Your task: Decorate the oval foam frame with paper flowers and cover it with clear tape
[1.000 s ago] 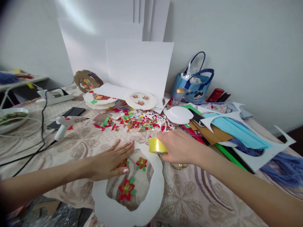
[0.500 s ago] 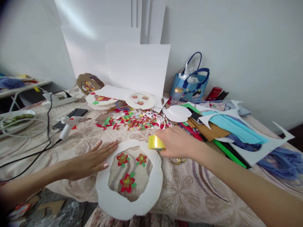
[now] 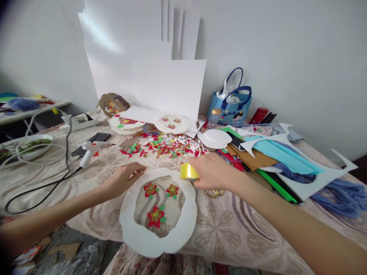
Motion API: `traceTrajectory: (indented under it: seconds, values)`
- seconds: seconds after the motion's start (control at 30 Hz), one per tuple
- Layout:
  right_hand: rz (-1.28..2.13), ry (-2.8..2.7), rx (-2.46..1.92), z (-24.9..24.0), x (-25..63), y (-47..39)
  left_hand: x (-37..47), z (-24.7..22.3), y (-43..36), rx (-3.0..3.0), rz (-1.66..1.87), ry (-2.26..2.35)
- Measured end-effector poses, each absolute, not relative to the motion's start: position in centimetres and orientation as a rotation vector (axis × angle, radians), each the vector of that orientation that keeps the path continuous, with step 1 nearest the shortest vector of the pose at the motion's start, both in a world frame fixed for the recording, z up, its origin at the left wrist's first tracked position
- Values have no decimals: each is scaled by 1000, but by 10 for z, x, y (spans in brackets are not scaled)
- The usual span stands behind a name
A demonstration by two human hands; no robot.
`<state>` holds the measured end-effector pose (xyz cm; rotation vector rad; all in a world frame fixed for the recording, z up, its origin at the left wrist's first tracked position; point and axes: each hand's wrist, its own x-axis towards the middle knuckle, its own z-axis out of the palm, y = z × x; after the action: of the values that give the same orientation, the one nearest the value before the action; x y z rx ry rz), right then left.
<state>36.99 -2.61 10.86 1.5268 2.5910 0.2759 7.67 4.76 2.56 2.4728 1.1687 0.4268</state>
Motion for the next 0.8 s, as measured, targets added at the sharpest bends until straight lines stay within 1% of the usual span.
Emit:
traceTrajectory:
  seconds: [0.1,0.27,0.5,0.8]
  values:
    - [287,2582,1541,106,371,-27,83,24,56,2348,307,1276]
    - [284,2589,1538,103,372,-28,85,24,63,2202,189,1272]
    - [306,2591,1549,101,374,-28,81,14,69,2099,255,1260]
    - [273,2590,1580,100,374,-29,79,16,63,2041,322,1161]
